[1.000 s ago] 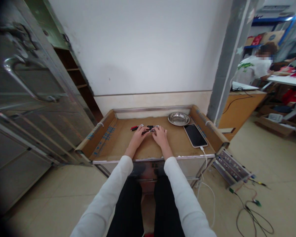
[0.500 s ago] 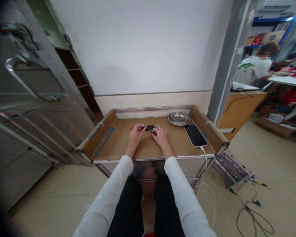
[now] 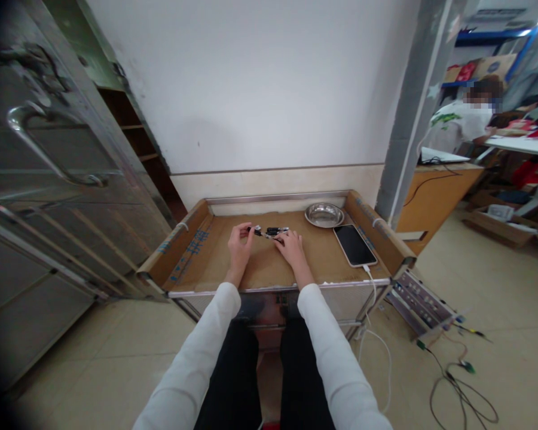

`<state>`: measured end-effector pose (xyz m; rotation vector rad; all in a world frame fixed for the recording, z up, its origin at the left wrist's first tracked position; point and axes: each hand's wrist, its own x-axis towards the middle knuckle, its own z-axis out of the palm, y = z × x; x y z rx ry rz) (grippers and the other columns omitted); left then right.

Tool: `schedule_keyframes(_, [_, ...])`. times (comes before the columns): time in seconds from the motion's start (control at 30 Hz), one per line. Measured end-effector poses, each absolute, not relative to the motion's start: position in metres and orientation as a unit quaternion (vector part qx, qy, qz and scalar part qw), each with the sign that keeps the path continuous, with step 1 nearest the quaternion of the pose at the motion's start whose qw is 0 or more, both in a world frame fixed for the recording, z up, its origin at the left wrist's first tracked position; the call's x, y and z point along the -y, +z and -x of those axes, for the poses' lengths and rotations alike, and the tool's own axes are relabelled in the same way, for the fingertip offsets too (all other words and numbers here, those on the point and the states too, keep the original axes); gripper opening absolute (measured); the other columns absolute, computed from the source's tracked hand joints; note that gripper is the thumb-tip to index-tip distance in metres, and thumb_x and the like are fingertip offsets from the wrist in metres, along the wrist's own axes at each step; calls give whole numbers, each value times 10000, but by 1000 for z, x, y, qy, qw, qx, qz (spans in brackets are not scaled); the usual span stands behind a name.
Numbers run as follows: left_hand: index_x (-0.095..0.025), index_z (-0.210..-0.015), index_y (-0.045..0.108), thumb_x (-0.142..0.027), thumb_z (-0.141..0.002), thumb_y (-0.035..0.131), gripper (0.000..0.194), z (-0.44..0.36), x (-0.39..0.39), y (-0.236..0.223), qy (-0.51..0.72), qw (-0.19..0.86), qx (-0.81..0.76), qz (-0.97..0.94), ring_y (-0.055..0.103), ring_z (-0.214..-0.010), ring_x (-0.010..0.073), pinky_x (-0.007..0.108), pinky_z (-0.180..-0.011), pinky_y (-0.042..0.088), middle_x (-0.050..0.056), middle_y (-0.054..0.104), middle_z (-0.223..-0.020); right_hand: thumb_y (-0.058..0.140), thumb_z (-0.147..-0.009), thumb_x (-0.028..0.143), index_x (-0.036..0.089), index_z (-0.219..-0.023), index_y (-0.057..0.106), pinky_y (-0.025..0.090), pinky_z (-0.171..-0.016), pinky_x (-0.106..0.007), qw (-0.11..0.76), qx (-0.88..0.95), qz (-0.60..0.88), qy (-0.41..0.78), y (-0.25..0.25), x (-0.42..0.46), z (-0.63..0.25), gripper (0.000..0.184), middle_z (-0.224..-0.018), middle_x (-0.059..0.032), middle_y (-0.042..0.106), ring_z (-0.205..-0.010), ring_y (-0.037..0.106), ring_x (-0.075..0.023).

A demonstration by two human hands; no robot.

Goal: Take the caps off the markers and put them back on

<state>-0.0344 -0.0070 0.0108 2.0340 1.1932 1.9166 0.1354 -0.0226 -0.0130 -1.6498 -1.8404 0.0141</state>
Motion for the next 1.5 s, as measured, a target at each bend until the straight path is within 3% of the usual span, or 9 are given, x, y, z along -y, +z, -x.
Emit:
schedule_keyframes(0.47, [-174,-987,576,-334,-896,522,192,37,4,9,648,58,-434,-624,601,-826,142,290,-773,507,67,619,-943,496,-913,346,227,-961,668,337,-783,-301,349,688,636,-18,-15,20,-137,214,-983,-66,623,-933,502,-212])
schedule_keyframes(0.77, [-195,-875,592,-242,-866,534,75,30,-3,-3,402,155,-354,-830,598,-736,139,277,-711,507,19,627,-817,394,-945,317,174,-942,624,346,-811,-296,414,633,653,-32,-8,23,-141,270,-947,-81,622,-902,513,-199])
schedule_keyframes(1.0, [-187,-843,589,-154,-843,522,74,31,-3,-3,365,126,-350,-854,591,-859,167,314,-813,500,44,588,-901,410,-931,321,180,-932,632,354,-808,-300,406,648,644,-32,-9,23,-140,263,-921,-82,617,-901,513,-204])
schedule_keyframes(1.5, [-176,-1028,578,-78,-838,449,250,29,-6,-8,347,51,-359,-865,570,-1080,219,417,-987,448,100,606,-1100,475,-892,252,201,-1013,674,362,-819,-311,371,656,657,-21,-11,23,-140,238,-972,-84,598,-945,509,-211])
